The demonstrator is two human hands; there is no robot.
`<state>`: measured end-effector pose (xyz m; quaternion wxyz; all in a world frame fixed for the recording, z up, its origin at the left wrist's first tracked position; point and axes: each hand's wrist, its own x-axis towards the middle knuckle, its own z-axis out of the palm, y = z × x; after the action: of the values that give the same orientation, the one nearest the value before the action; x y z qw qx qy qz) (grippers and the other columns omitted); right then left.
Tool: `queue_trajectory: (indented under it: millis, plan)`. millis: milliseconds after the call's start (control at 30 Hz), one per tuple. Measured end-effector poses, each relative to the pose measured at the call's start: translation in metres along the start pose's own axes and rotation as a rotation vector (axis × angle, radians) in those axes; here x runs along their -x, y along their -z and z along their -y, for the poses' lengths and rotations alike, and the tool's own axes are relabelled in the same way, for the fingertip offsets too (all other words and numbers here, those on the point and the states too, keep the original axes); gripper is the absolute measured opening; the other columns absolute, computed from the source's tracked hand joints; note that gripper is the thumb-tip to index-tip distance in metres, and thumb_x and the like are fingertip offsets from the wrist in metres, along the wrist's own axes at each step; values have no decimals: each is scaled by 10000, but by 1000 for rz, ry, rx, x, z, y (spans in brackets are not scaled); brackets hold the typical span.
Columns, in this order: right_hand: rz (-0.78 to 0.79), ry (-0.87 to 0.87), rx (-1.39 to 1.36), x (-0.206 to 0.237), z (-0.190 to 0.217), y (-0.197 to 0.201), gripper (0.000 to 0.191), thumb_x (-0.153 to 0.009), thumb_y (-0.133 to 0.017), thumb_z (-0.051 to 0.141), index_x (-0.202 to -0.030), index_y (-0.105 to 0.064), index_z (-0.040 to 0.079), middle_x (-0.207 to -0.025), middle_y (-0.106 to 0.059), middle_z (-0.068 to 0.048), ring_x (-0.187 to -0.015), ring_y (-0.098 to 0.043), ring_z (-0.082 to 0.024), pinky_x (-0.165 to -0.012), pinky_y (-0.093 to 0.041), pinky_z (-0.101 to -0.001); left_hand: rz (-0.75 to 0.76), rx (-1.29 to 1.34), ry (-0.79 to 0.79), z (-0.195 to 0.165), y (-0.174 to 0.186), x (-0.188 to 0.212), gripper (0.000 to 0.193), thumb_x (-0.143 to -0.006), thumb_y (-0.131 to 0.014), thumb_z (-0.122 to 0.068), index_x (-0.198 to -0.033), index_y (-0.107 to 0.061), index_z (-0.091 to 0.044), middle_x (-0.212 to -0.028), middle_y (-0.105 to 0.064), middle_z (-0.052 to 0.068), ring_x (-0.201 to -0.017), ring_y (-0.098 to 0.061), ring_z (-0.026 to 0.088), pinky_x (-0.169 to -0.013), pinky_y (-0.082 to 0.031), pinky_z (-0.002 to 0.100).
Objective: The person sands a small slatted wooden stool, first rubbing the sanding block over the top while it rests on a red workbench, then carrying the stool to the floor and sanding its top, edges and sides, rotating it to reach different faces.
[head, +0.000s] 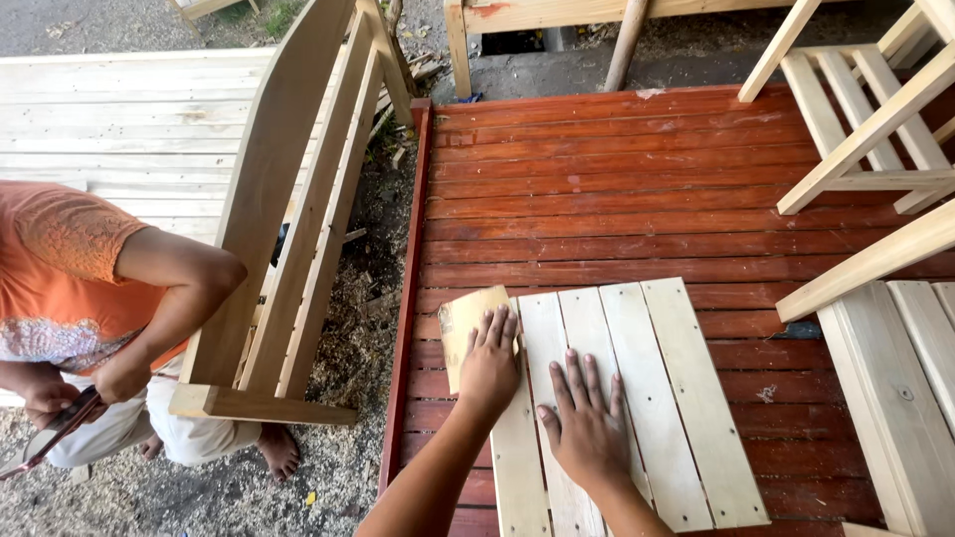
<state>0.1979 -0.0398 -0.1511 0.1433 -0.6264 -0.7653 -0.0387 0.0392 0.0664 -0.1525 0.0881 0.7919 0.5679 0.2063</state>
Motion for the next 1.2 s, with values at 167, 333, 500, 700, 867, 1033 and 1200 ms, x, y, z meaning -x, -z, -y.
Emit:
queue_trajectory:
  millis: [167, 333, 500, 700, 867, 1033, 1200]
  plan:
    - [-31, 5, 13, 0, 0, 1, 661, -981, -372, 511, -1517, -369, 124, -1636, -262, -101, -1511, -201, -308, -1198, -85, -582, 184, -81, 216, -5, 3, -47, 511, -1051, -415, -322, -1468, -492, -36, -1517, -509, 171, -1508, -366, 363, -1233, -270, 524]
    - [-7, -10, 17, -1, 1, 3, 681, -950, -389, 511, -1506, -374, 118, -1629, -263, -107, -1504, -201, -307, -1184, -93, -587, 102, -119, 41, 3, -1, -82, 505, -1055, -398, -274, -1465, -502, 2, -1474, -544, 207, -1434, -423, 382, -1187, -296, 532]
    - [34, -20, 21, 1, 1, 4, 668, -965, -407, 505, -1518, -374, 132, -1637, -271, -99, -1515, -202, -298, -1199, -104, -577, 91, 41, 59, 14, -2, -26, 500, -1029, -443, -242, -1488, -478, -47, -1542, -477, 163, -1448, -399, 387, -1198, -311, 493]
    - [-2, -12, -4, -1, 0, 1, 675, -969, -401, 511, -1521, -366, 124, -1632, -271, -110, -1513, -203, -309, -1197, -103, -583, 25, 46, 3, -5, 1, 77, 523, -1028, -464, -194, -1525, -437, -31, -1625, -366, 194, -1508, -295, 403, -1195, -259, 517]
    - [9, -9, 17, 1, -3, -2, 680, -968, -389, 513, -1529, -354, 131, -1634, -263, -102, -1513, -197, -308, -1197, -95, -584, -48, 168, 101, 5, -15, 29, 510, -1011, -487, -186, -1502, -472, -49, -1608, -393, 172, -1503, -309, 401, -1190, -285, 529]
    - [55, -28, 39, 1, -4, -5, 677, -970, -380, 515, -1536, -339, 145, -1646, -250, -94, -1518, -190, -304, -1203, -82, -582, -180, 177, 114, 6, -19, 14, 533, -974, -533, -131, -1490, -473, -12, -1602, -401, 202, -1509, -315, 419, -1199, -311, 507]
    - [47, -24, 38, -3, -4, -5, 684, -969, -371, 537, -1529, -345, 145, -1637, -250, -97, -1517, -188, -304, -1201, -74, -584, -92, 252, 180, -27, -17, 116, 577, -967, -506, -79, -1539, -437, -37, -1633, -358, 196, -1520, -313, 418, -1179, -366, 430]
